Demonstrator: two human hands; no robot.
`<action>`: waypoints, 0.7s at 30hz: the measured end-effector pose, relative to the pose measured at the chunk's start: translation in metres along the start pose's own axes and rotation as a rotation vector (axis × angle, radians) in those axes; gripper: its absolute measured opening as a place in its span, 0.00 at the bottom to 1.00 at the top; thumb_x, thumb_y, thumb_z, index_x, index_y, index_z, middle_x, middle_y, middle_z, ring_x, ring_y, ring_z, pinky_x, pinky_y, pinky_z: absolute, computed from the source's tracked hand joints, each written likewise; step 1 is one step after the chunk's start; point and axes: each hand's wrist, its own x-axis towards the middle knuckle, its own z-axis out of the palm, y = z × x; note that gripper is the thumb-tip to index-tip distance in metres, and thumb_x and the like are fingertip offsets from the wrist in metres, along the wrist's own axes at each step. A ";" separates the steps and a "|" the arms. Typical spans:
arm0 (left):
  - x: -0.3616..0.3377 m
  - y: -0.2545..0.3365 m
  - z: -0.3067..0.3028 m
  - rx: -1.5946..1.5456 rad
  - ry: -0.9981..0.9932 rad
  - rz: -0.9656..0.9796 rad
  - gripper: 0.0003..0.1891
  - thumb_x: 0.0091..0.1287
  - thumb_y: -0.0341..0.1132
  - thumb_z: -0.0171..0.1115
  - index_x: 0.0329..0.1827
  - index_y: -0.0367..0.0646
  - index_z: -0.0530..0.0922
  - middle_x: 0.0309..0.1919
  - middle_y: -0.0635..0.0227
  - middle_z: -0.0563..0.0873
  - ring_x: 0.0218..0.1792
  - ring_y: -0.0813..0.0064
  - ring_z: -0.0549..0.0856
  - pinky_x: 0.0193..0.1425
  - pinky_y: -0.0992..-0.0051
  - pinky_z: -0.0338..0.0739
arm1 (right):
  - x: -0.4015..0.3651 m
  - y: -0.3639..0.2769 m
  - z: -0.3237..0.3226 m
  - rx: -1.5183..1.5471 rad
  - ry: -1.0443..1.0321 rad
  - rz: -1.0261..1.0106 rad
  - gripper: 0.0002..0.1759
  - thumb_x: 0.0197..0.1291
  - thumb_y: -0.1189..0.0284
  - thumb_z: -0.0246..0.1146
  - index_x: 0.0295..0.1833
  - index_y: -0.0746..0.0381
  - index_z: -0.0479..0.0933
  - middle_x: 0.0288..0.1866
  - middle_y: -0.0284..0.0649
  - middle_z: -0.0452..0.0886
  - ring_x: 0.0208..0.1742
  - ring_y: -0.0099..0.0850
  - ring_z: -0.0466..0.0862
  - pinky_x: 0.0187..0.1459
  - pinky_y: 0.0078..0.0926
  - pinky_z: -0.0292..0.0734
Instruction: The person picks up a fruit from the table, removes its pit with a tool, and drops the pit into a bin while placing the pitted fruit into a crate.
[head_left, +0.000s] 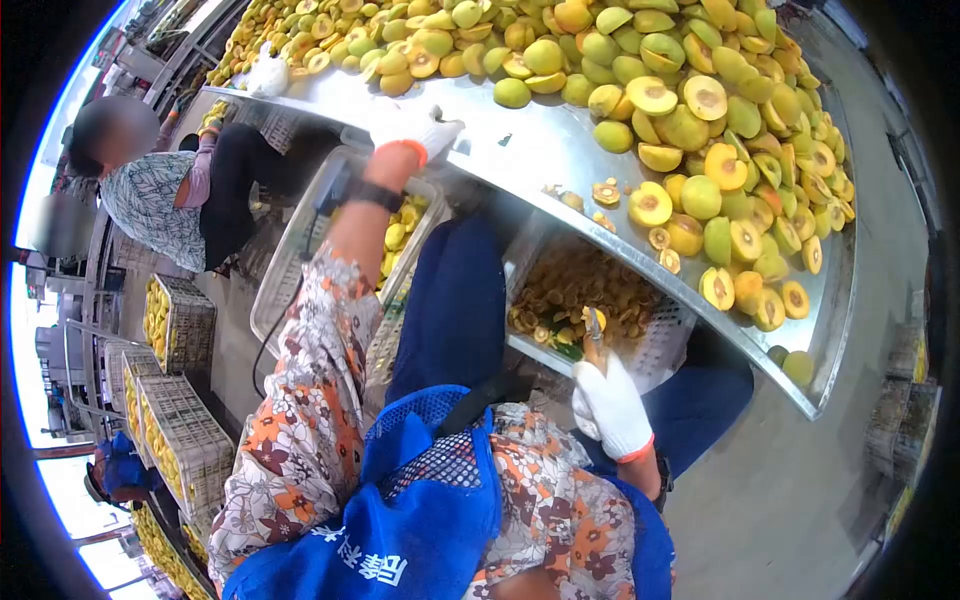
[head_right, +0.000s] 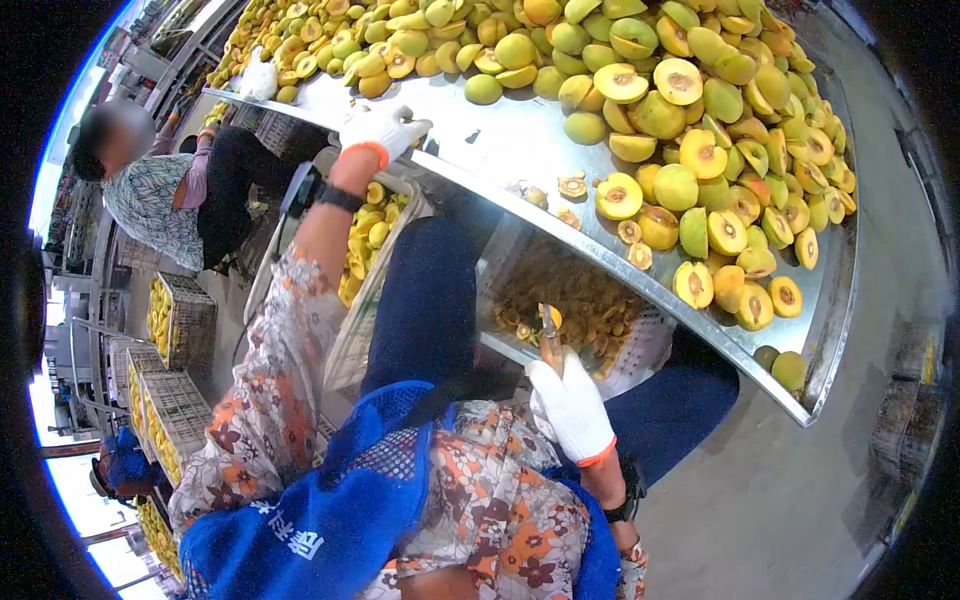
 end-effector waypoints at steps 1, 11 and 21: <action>0.021 -0.010 0.014 -0.106 -0.168 -0.006 0.36 0.58 0.64 0.64 0.65 0.49 0.83 0.56 0.47 0.87 0.59 0.48 0.83 0.68 0.60 0.75 | -0.001 0.001 0.000 -0.014 0.016 -0.005 0.11 0.74 0.66 0.61 0.49 0.58 0.67 0.22 0.28 0.69 0.15 0.19 0.68 0.16 0.21 0.62; -0.087 0.084 -0.044 -1.423 -0.260 0.395 0.22 0.72 0.38 0.61 0.66 0.37 0.77 0.52 0.61 0.85 0.50 0.69 0.87 0.55 0.72 0.83 | -0.002 -0.004 0.002 -0.098 0.079 -0.066 0.15 0.73 0.63 0.62 0.54 0.61 0.70 0.23 0.32 0.75 0.19 0.22 0.75 0.22 0.24 0.69; -0.208 0.159 -0.055 -1.733 -0.570 0.286 0.33 0.65 0.47 0.56 0.68 0.30 0.75 0.56 0.53 0.85 0.59 0.65 0.84 0.70 0.68 0.75 | -0.011 -0.017 0.010 -0.489 0.298 -0.502 0.24 0.71 0.59 0.64 0.58 0.70 0.72 0.38 0.64 0.82 0.43 0.61 0.86 0.38 0.46 0.80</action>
